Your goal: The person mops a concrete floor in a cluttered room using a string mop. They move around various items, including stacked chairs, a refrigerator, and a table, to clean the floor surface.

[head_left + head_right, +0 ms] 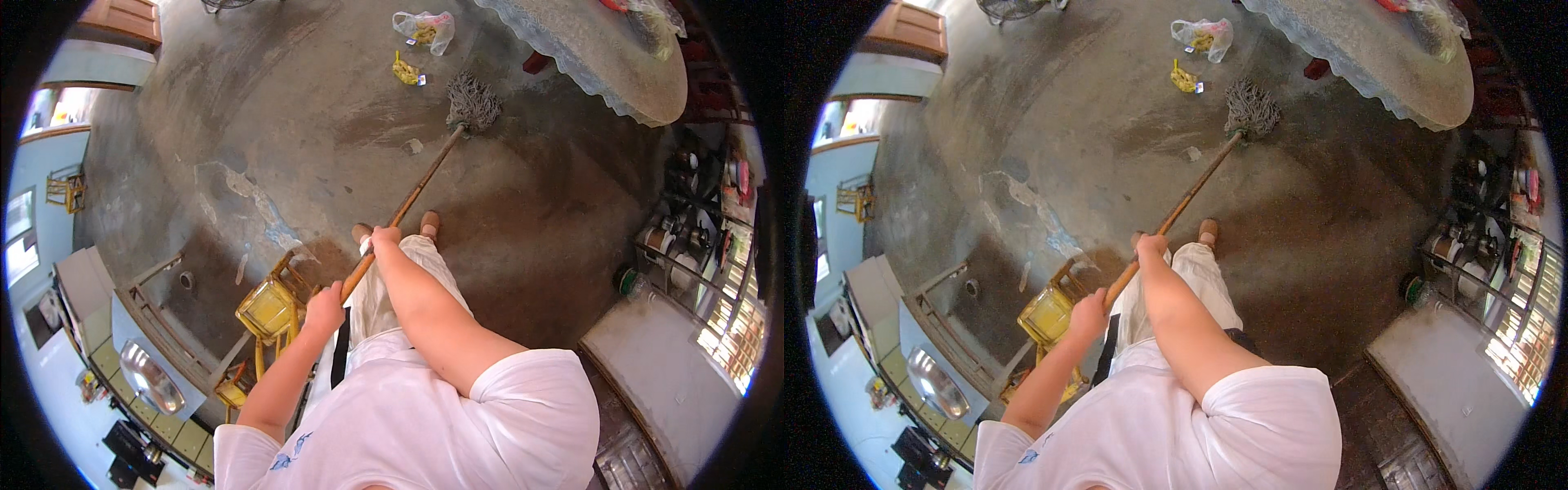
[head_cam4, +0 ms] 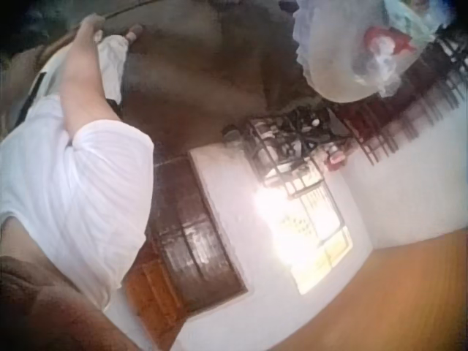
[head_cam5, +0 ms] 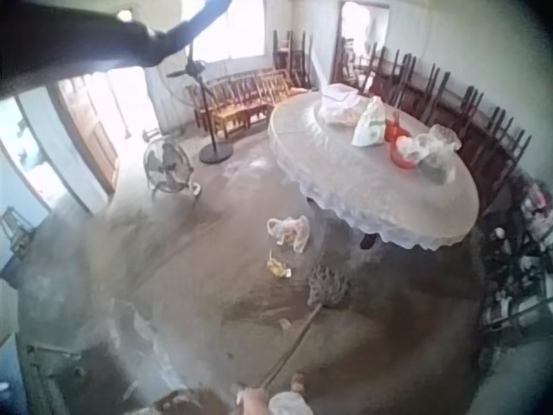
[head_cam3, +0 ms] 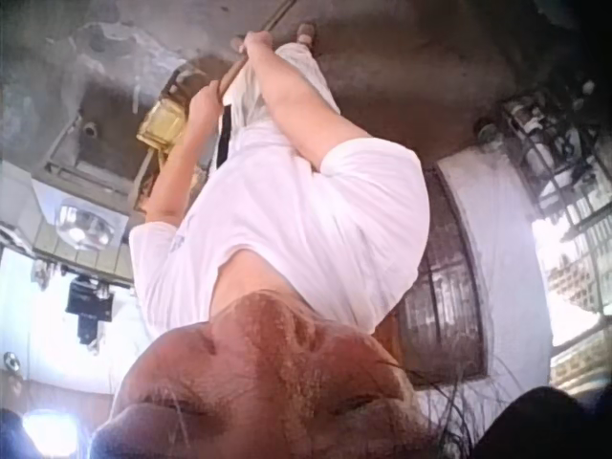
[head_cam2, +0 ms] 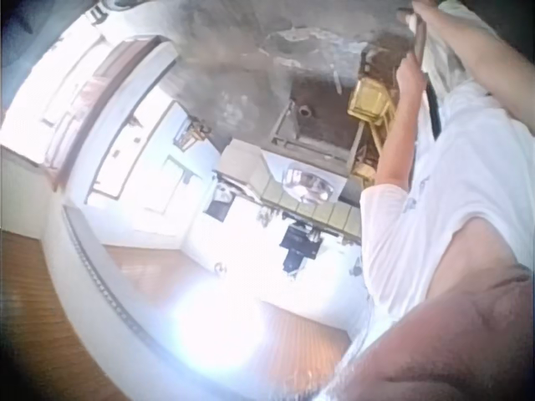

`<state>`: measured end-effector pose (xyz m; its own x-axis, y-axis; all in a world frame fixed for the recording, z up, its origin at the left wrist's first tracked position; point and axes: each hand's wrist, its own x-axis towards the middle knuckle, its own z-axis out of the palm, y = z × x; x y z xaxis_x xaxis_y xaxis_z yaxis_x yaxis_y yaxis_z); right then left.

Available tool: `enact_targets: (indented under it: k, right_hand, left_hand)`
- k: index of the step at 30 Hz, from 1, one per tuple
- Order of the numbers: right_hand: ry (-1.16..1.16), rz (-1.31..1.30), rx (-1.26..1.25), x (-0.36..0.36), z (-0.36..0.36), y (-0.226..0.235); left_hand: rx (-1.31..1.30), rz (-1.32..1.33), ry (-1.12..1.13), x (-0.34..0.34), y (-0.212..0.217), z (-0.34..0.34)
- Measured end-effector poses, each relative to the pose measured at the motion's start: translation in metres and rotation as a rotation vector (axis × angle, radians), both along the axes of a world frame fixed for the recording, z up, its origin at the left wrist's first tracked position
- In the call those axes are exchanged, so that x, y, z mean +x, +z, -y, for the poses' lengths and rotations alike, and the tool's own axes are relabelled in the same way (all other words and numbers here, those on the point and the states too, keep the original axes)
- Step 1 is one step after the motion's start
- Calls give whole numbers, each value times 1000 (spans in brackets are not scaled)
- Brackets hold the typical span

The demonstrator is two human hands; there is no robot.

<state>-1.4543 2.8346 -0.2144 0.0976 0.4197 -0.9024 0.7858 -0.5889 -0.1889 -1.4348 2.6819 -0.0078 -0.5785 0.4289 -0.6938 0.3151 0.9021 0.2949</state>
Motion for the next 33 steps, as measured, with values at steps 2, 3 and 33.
enact_targets:
  k: [2,3,33]
  right_hand:
    - [79,-35,-3,0,-22,-13]
    - [119,-52,-4,1,-36,-21]
    - [480,200,247,-19,-182,24]
  left_hand:
    - [2,5,-14,-10,-6,-21]
    - [4,9,-20,-15,-10,-34]
    - [16,96,-132,-20,-54,-160]
